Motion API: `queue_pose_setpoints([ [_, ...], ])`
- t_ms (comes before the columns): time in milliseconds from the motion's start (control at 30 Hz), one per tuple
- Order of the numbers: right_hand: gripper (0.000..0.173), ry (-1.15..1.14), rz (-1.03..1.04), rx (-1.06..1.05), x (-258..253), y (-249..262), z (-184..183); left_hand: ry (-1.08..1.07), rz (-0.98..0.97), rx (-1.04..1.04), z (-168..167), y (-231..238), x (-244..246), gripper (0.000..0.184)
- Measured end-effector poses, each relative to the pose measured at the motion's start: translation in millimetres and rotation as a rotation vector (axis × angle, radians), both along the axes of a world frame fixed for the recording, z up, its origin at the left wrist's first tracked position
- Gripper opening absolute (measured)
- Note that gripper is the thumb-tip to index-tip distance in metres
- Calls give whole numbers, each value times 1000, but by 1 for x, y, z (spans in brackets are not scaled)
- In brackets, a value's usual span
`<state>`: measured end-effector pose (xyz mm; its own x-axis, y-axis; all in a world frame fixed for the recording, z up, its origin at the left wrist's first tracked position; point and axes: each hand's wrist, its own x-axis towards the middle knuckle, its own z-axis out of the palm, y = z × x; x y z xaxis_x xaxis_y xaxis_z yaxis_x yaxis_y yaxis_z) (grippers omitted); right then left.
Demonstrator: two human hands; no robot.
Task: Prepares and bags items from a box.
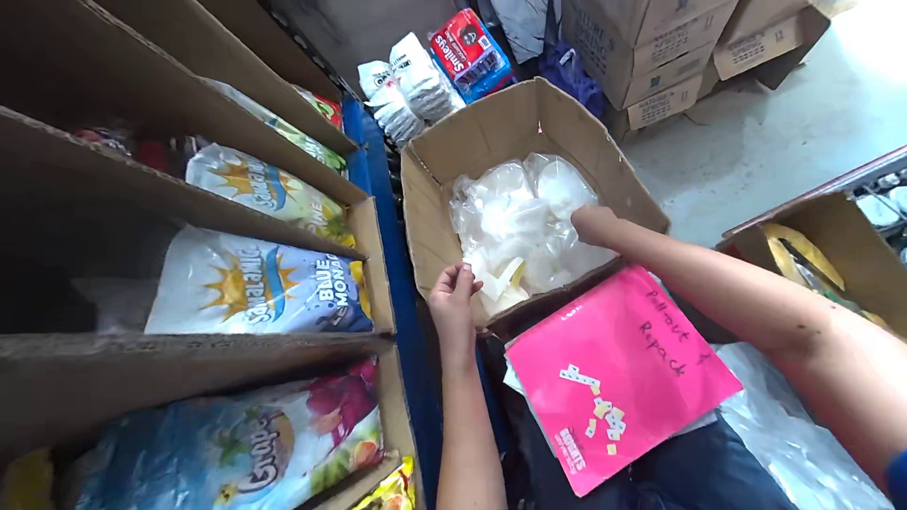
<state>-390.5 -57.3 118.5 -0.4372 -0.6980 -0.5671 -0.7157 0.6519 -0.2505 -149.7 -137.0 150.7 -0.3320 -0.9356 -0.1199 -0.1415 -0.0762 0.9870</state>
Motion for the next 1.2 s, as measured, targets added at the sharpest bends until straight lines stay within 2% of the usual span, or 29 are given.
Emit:
queue_pose_setpoints([
  [100,25,-1,-12,46,-25,-35,-14,-80,-19,56,-22,-10,-8,14],
  [167,26,23,-38,1,-45,-60,-35,-121,-33,85,-38,-10,-12,16],
  [200,30,29,-55,-26,-54,-72,-47,-130,-41,95,-44,-10,-13,18],
  [300,56,-10,-91,-98,-73,-105,-83,-148,-49,74,-54,-6,-14,17],
  [367,62,-17,-95,-109,-77,-121,-102,-156,-49,35,-58,-5,-16,17],
  [467,57,2,-56,-63,-76,-140,-126,-119,-50,0,-62,-7,-20,15],
  [600,45,5,41,53,-75,-153,-133,-50,-43,-59,-67,-6,-25,12],
  [667,34,2,118,143,-72,-151,-128,-38,-26,-54,-66,-6,-27,10],
  [767,36,-46,245,161,-73,-149,-123,-50,-7,-54,-67,-6,-23,12],
  [867,36,-127,380,-57,-80,-144,-116,-53,-3,-38,-65,-7,-18,13],
  [900,36,-166,386,-122,-76,-142,-100,-45,-7,-35,-65,-6,-15,14],
  [1033,36,-329,264,-322,-54,-120,-4,8,6,14,-56,0,-6,14],
  [1200,34,-694,-90,-732,-58,-52,65,112,-11,56,-36,16,4,15],
])
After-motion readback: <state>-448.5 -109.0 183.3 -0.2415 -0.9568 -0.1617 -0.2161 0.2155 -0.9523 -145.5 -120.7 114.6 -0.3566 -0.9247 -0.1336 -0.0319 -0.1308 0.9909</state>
